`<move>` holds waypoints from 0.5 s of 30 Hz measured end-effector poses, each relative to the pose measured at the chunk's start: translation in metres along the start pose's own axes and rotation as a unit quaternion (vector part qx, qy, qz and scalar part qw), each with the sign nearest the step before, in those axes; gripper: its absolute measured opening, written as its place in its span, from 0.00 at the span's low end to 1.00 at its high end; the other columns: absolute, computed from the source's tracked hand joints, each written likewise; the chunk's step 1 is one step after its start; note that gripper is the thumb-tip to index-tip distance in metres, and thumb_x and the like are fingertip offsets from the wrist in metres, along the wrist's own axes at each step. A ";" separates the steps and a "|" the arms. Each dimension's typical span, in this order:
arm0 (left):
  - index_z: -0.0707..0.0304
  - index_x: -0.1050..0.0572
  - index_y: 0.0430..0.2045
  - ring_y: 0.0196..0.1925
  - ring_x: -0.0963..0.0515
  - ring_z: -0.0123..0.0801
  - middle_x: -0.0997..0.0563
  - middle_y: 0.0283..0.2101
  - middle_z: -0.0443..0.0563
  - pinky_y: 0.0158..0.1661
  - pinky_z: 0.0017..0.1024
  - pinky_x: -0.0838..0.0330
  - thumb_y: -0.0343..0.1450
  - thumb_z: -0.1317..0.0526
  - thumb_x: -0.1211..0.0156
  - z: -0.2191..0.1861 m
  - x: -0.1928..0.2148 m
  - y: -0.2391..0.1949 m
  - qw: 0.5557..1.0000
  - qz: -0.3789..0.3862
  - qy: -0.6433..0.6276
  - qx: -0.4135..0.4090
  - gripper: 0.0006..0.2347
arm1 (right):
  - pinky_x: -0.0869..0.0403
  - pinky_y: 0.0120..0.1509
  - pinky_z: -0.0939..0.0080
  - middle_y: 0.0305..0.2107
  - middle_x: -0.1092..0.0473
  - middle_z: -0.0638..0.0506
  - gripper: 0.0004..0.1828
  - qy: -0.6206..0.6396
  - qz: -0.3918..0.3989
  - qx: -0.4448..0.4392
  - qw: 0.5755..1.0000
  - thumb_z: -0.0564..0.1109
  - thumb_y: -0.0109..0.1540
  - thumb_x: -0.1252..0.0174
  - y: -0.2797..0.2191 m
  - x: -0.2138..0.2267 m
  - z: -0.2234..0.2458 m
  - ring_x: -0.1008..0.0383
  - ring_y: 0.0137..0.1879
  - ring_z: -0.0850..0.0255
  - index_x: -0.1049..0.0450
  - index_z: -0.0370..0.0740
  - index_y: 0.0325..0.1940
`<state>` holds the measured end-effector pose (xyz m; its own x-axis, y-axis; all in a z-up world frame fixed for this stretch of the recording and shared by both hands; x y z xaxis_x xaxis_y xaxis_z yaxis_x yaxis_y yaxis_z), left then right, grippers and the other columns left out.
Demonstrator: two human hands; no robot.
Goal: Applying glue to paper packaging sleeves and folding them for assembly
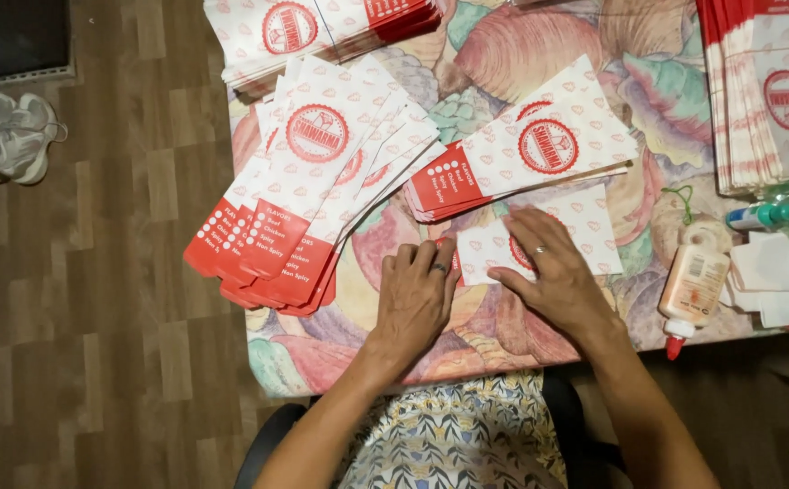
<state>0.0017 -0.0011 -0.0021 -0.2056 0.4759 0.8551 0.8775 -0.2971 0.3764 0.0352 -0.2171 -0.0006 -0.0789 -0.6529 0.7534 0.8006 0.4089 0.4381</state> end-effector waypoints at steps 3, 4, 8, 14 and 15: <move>0.68 0.30 0.60 0.44 0.29 0.50 0.29 0.42 0.54 0.37 0.42 0.35 0.76 0.55 0.51 0.012 -0.001 -0.017 1.000 0.009 -0.007 0.017 0.20 | 0.33 0.73 0.37 0.56 0.29 0.28 0.37 -0.059 -0.021 -0.060 0.996 0.55 0.59 0.30 -0.009 0.022 -0.006 0.32 0.66 0.31 0.28 0.25 0.63; 0.68 0.30 0.60 0.44 0.29 0.50 0.29 0.42 0.54 0.37 0.42 0.35 0.76 0.55 0.51 0.009 0.001 -0.018 1.000 0.011 -0.007 0.016 0.20 | 0.33 0.73 0.37 0.56 0.29 0.28 0.37 -0.059 -0.021 -0.062 0.996 0.55 0.59 0.30 -0.010 0.025 -0.013 0.32 0.66 0.31 0.28 0.25 0.63; 0.76 0.30 0.55 0.43 0.31 0.51 0.30 0.42 0.57 0.37 0.42 0.38 0.72 0.62 0.50 -0.001 -0.017 -0.020 0.998 0.011 -0.021 0.061 0.19 | 0.39 0.76 0.38 0.61 0.34 0.25 0.35 -0.118 -0.017 -0.163 0.979 0.58 0.72 0.46 -0.012 0.029 -0.026 0.38 0.71 0.31 0.31 0.20 0.67; 0.81 0.30 0.55 0.39 0.30 0.53 0.30 0.42 0.62 0.34 0.43 0.38 0.71 0.66 0.46 -0.042 -0.061 0.021 0.997 -0.059 -0.035 0.044 0.19 | 0.47 0.81 0.39 0.65 0.40 0.27 0.39 -0.161 -0.003 -0.203 0.966 0.60 0.70 0.45 -0.016 0.010 -0.026 0.45 0.75 0.32 0.37 0.23 0.72; 0.83 0.30 0.55 0.40 0.30 0.54 0.30 0.43 0.63 0.35 0.44 0.36 0.68 0.65 0.41 -0.047 -0.057 0.026 0.996 -0.062 -0.025 0.058 0.21 | 0.49 0.82 0.38 0.66 0.41 0.27 0.39 -0.162 0.007 -0.213 0.963 0.60 0.71 0.46 -0.015 0.011 -0.025 0.46 0.76 0.32 0.38 0.23 0.72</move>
<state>0.0157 -0.0751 -0.0237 -0.2970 0.5439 0.7848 0.8911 -0.1374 0.4325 0.0371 -0.2465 -0.0112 -0.1921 -0.3868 0.9020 0.9686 0.0729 0.2376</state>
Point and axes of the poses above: each hand's wrist, its own y-axis towards the middle knuckle, its own x-axis out of the back of the hand, z = x × y, the point moved 1 cm from there along y, towards the middle knuckle
